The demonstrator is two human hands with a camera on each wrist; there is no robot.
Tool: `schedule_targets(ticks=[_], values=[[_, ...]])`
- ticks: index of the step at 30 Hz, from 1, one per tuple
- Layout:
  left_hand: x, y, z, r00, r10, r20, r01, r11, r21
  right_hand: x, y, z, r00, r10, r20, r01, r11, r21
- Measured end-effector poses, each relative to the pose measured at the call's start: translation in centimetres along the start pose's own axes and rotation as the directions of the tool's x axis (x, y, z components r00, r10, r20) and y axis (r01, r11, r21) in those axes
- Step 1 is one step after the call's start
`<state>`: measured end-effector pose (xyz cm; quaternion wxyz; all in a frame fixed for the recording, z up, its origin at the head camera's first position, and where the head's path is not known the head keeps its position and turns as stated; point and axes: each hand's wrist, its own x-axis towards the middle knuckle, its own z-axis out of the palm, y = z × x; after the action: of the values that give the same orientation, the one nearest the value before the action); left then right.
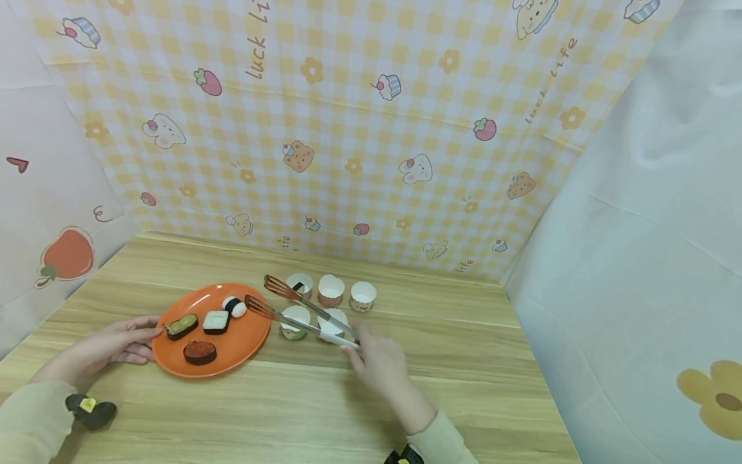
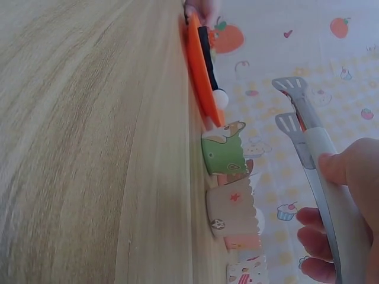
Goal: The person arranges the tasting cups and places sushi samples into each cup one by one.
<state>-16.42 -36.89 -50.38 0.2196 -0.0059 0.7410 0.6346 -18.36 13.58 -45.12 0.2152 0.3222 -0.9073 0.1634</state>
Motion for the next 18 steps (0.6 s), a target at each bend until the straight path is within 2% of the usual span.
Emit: schedule_targets(ticks=[8, 18], values=[[0.14, -0.18, -0.1, 1.0, -0.01, -0.013, 0.01, 1.0, 0.007, -0.13, -0.28, 0.05, 1.0, -0.001, -0.011, 0.001, 1.0, 0.006], [0.07, -0.14, -0.04, 1.0, -0.01, -0.016, 0.01, 1.0, 0.007, -0.45, -0.7, 0.52, 0.998, -0.065, -0.022, 0.066, 0.997, 0.044]])
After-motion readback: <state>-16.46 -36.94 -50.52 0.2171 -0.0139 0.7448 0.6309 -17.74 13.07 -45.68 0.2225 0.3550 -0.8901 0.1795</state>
